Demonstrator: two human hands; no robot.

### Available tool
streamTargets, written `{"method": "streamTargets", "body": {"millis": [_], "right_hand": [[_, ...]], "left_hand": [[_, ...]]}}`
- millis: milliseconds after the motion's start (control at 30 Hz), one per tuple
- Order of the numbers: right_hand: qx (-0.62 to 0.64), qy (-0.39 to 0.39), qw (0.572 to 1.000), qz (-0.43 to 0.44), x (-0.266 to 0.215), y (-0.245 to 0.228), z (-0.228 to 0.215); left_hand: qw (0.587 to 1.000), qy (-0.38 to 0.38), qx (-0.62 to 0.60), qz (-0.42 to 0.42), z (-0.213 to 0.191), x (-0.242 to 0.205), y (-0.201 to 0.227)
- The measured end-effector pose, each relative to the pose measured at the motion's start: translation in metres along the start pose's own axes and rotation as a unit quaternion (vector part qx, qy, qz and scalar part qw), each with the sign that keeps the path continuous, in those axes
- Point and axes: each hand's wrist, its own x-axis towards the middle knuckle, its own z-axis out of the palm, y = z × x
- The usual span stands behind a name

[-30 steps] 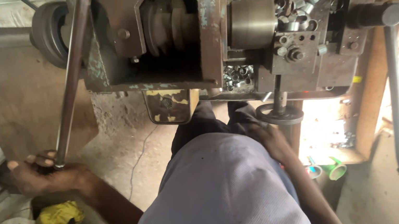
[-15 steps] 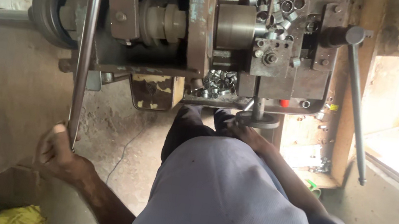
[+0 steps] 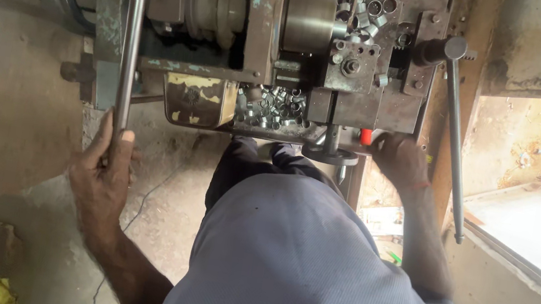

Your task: The person operates a metalworking machine, using a long metal rod in the left hand and a handwheel in the right hand to control the machine's movement. The person repeatedly turns the handwheel while holding the rod steady, then reaches into the machine to adjust or retrieve small metal parts.

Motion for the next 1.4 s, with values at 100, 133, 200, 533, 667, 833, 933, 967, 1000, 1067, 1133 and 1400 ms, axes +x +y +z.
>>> {"method": "streamTargets", "body": {"millis": [100, 133, 200, 533, 667, 833, 933, 967, 1000, 1067, 1133, 1400], "right_hand": [[0.119, 0.066, 0.986, 0.101, 0.034, -0.026, -0.059], [0.126, 0.110, 0.984, 0.058, 0.043, -0.028, -0.071], [0.120, 0.164, 0.979, -0.013, 0.066, -0.023, -0.081], [0.112, 0.116, 0.976, -0.149, 0.192, 0.027, -0.052], [0.082, 0.103, 0.974, -0.186, 0.223, 0.031, -0.059], [0.096, 0.098, 0.979, -0.148, 0.237, 0.028, -0.064], [0.082, 0.141, 0.963, -0.213, 0.247, 0.024, -0.061], [0.074, 0.151, 0.959, -0.230, 0.249, 0.022, -0.060], [0.089, 0.146, 0.955, -0.243, 0.250, 0.022, -0.061], [0.120, 0.138, 0.946, -0.269, 0.252, 0.016, -0.068], [0.166, 0.121, 0.945, -0.256, 0.243, 0.008, -0.077], [0.311, -0.016, 0.942, -0.127, 0.200, -0.011, -0.129]], "left_hand": [[1.000, 0.008, 0.000, -0.013, 0.001, -0.005, -0.001], [1.000, 0.011, 0.000, -0.012, 0.001, -0.006, -0.001], [1.000, 0.016, 0.000, -0.007, 0.002, -0.006, -0.002], [0.999, 0.046, 0.011, -0.016, 0.007, -0.009, -0.006], [0.998, 0.051, 0.019, -0.008, 0.008, -0.008, -0.012], [0.998, 0.057, 0.031, -0.022, 0.010, -0.010, -0.013], [0.997, 0.058, 0.039, -0.013, 0.011, -0.011, -0.015], [0.997, 0.059, 0.044, -0.008, 0.011, -0.011, -0.016], [0.997, 0.060, 0.049, -0.002, 0.011, -0.011, -0.018], [0.998, 0.057, 0.039, -0.001, 0.011, -0.011, -0.020], [0.998, 0.057, 0.032, 0.000, 0.012, -0.012, -0.021], [0.996, 0.059, 0.057, 0.026, 0.011, -0.014, -0.018]]}}
